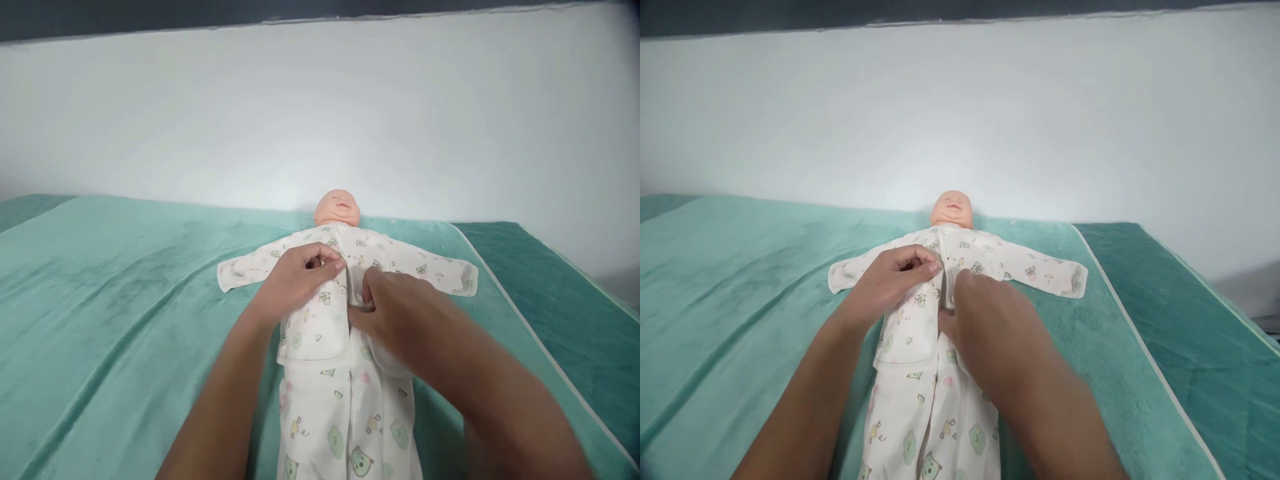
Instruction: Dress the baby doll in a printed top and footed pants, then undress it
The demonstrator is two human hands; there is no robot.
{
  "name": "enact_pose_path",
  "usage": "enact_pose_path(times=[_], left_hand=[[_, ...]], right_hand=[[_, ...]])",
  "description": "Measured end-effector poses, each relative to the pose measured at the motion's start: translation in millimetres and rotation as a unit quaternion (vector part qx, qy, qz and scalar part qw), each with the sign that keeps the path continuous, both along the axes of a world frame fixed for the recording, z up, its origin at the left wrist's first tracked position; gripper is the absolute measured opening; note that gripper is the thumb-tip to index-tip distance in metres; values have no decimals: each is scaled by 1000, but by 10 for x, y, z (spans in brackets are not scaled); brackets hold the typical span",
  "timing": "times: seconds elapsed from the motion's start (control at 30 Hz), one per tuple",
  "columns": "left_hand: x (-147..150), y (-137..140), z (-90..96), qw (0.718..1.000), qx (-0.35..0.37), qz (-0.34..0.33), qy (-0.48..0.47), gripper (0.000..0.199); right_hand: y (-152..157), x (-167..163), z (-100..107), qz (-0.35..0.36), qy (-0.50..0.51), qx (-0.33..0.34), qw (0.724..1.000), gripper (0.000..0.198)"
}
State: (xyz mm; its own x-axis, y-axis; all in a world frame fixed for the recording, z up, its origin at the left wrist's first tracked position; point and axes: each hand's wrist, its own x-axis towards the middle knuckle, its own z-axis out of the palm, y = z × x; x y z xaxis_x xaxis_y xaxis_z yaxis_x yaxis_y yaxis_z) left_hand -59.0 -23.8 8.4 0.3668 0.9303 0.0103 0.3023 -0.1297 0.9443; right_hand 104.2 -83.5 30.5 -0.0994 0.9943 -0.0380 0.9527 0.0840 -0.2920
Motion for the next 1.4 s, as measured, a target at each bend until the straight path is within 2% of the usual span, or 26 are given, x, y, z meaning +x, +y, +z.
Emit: enact_pose_path(times=[0.1, 0.23, 0.37, 0.47, 0.63, 0.73, 0.83, 1.07, 1.4], left_hand=[[-36, -16, 37, 999, 7, -42, 34, 24], [-77, -14, 69, 993, 32, -94, 70, 16], [-97, -2, 86, 987, 31, -126, 91, 13], [-106, -2, 94, 988, 20, -122, 93, 17], [-121, -24, 77, 995, -24, -100, 14, 18], [-129, -25, 42, 990, -45, -113, -67, 15], [-135, -15, 6, 985, -67, -121, -101, 16], [-125, -18, -7, 980, -89, -137, -118, 18], [-94, -38, 0, 978, -90, -145, -120, 9]], right_hand=[[-14, -10, -31, 7, -21, 0, 1000, 26], [68, 55, -32, 30, 20, -5, 999, 29], [191, 231, 18, 56, 118, -97, 987, 38], [254, 330, 40, 77, 247, -165, 952, 37], [293, 271, -4, 99, 428, -157, 884, 36], [315, 214, -59, 101, 479, -171, 855, 37], [341, 218, -109, 102, 498, -194, 839, 35], [350, 264, -136, 98, 510, -194, 832, 36], [358, 228, -128, 79, 510, -198, 833, 38]])
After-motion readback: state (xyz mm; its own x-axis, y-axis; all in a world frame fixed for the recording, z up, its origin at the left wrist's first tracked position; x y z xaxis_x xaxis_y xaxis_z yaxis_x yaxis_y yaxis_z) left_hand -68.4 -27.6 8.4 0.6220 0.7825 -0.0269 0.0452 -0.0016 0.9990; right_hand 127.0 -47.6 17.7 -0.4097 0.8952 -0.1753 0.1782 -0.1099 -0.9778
